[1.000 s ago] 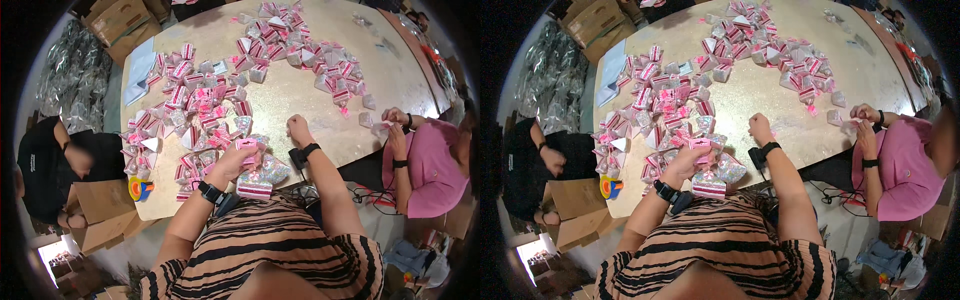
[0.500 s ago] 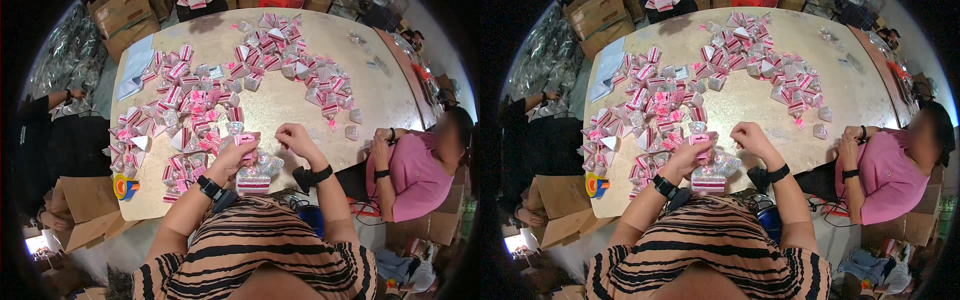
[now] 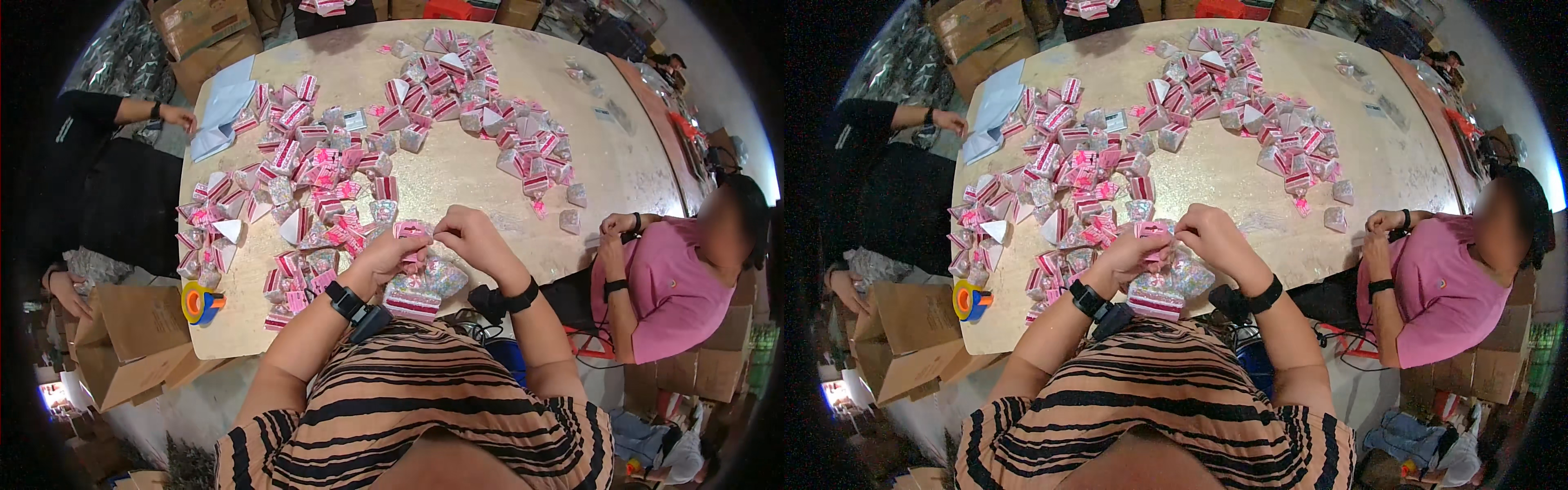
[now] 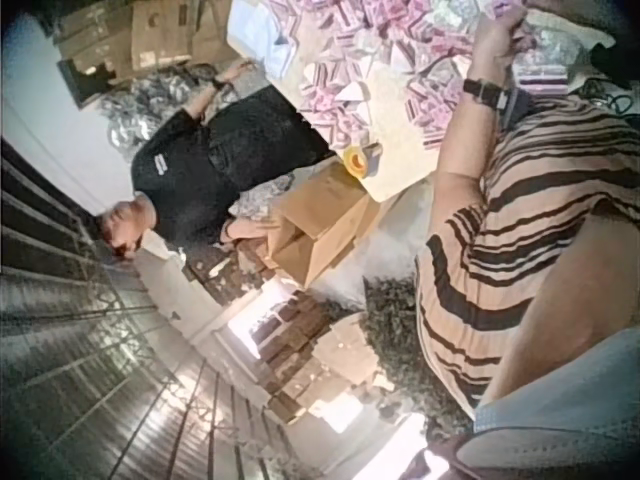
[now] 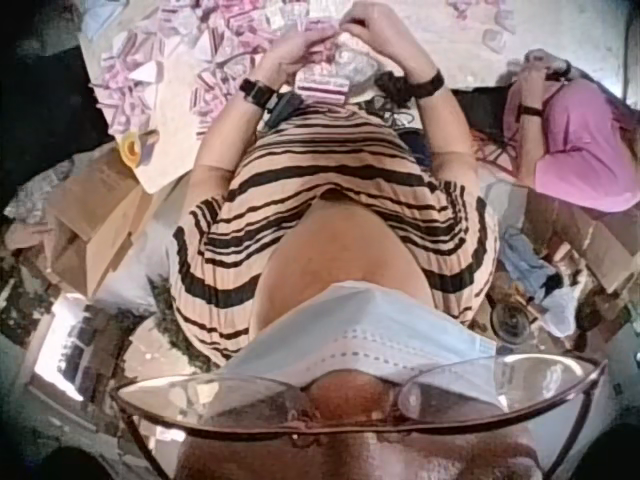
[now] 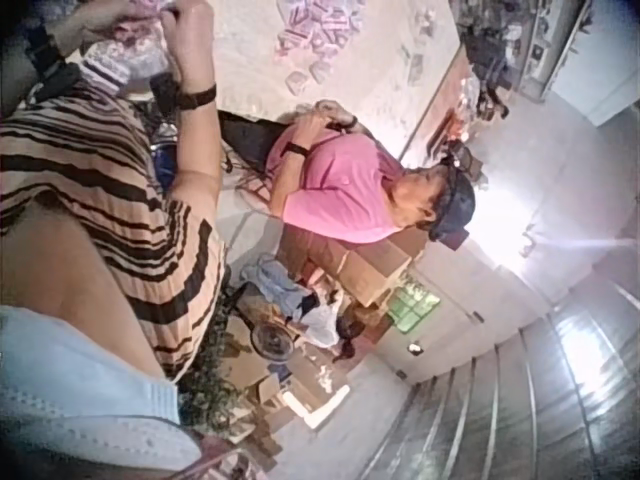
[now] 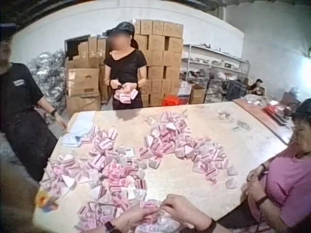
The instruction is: The person sits at a table in a warehouse and packs small pink and white items into clear plastic bags. They seal the bags and place them into a pile on the table. Other workers are visible in the background performing similar tasks.
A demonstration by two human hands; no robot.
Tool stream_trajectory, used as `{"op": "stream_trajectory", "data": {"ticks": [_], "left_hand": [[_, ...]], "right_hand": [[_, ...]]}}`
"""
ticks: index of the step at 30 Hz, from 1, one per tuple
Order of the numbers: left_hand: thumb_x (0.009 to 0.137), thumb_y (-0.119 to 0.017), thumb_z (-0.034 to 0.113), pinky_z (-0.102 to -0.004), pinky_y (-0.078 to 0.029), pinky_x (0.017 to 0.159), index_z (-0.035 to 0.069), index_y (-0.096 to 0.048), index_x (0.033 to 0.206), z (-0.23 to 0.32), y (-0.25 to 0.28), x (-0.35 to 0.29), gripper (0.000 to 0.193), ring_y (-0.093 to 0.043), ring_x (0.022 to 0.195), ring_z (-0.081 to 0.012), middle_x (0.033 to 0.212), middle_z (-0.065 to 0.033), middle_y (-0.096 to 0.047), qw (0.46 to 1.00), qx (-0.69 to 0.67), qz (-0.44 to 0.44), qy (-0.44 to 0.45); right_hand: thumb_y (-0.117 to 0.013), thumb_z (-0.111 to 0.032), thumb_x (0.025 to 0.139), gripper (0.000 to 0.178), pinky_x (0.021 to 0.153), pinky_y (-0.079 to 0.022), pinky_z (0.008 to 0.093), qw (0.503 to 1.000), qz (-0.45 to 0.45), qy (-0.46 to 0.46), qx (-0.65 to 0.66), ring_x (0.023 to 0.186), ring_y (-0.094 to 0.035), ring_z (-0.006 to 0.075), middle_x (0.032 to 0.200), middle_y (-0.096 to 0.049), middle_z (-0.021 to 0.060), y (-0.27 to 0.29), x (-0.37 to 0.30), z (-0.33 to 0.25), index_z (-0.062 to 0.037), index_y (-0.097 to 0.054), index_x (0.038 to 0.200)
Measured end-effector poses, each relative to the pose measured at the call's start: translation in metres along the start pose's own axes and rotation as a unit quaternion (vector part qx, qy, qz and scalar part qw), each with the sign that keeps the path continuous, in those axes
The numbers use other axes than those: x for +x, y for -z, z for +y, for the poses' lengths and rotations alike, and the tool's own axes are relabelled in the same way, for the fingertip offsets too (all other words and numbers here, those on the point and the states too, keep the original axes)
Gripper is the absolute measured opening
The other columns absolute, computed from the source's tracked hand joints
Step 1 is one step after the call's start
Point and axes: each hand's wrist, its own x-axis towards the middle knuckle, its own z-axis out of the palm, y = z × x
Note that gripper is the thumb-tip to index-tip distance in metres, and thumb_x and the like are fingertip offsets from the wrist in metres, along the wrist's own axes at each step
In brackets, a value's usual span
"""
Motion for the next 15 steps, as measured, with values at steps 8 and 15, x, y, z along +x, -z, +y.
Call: {"op": "stream_trajectory", "data": {"ticks": [8, 15], "left_hand": [[0.088, -0.056, 0.012, -0.0227, -0.044, 0.046, 0.003, -0.059, 0.09, 0.005, 0.004, -0.007, 0.01, -0.057, 0.06, -0.0135, 0.068, -0.0052, -0.058, 0.999, -0.026, 0.025, 0.019], [0.088, -0.054, 0.014, -0.0204, -0.042, 0.044, 0.005, -0.057, 0.088, 0.005, 0.005, -0.007, 0.01, -0.056, 0.056, -0.0116, 0.067, -0.0036, -0.058, 1.0, -0.015, -0.007, 0.02]], "right_hand": [[-0.068, -0.007, 0.069, 0.008, 0.051, -0.036, 0.0301, 0.98, 0.147, 0.126, -0.043, 0.057, -0.047, 0.0189, 0.067, -0.045, 0.0069, -0.005, -0.003, -0.035, -0.0039, -0.066, 0.075], [-0.065, -0.007, 0.067, 0.007, 0.055, -0.043, 0.0322, 0.978, 0.16, 0.108, -0.073, 0.062, -0.054, 0.0233, 0.07, -0.049, 0.0091, -0.012, -0.003, -0.041, -0.0037, -0.065, 0.073]]}}
